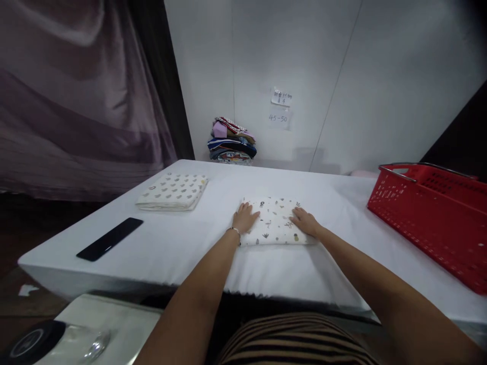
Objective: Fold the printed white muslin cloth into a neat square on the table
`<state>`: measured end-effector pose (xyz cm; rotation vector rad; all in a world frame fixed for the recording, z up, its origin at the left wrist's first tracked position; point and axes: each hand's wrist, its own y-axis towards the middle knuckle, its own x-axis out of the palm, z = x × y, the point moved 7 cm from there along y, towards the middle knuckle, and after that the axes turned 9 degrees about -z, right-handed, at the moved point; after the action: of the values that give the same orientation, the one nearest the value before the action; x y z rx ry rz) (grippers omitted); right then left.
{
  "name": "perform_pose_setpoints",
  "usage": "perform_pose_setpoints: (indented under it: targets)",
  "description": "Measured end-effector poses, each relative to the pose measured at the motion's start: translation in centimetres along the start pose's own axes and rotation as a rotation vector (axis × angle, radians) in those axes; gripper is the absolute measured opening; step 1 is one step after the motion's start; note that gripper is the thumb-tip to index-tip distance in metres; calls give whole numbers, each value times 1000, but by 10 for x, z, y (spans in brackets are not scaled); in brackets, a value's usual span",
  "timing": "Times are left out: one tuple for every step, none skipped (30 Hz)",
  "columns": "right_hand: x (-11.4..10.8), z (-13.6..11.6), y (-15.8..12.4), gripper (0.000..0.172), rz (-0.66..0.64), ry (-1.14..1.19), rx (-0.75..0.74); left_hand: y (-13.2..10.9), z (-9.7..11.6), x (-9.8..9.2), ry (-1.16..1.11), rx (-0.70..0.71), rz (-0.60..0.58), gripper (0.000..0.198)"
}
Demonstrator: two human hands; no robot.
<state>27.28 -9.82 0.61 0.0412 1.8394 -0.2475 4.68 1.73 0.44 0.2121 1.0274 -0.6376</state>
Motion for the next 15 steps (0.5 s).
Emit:
perform_pose_setpoints:
  targets:
    - [2, 8, -8, 50, 29, 50, 14, -2, -1, -2, -25, -4, 9, 56]
    - [5, 16, -17, 53, 62, 111, 34, -5, -4, -3, -49, -11, 23, 55]
    - [8, 24, -26, 56, 96, 175, 54, -11, -6, -4, -67, -13, 46, 54]
    - [12, 31, -35, 58, 128, 228, 70, -20, -7, -5, -76, -3, 79, 55]
    - [15, 36, -44, 58, 159, 260, 75, -30, -7, -7, -74, 25, 120, 55]
    - [18, 38, -53, 58, 195, 268, 61, -43, -6, -7, -62, 72, 161, 54]
    - [19, 38, -62, 57, 236, 252, 31, -56, -3, -7, -34, 134, 195, 54]
    - [20, 35, -71, 57, 278, 215, -17, -70, 0, -6, 12, 202, 210, 53]
    - [20, 29, -79, 55, 307, 163, -79, -82, 4, -3, 68, 269, 202, 53]
    - [21, 23, -86, 55, 323, 101, -147, -93, 7, 1, 131, 330, 170, 53]
    - [23, 16, -92, 54, 328, 37, -215, -101, 10, 6, 195, 379, 127, 54]
    - [25, 10, -97, 54, 324, -23, -273, -108, 11, 10, 256, 415, 88, 55]
    - [26, 6, -100, 53, 317, -74, -312, -112, 13, 13, 311, 434, 61, 56]
    - [27, 3, -101, 53, 311, -117, -335, -115, 13, 14, 357, 440, 49, 56]
    - [27, 1, -101, 54, 302, -152, -346, -116, 13, 14, 394, 433, 51, 57]
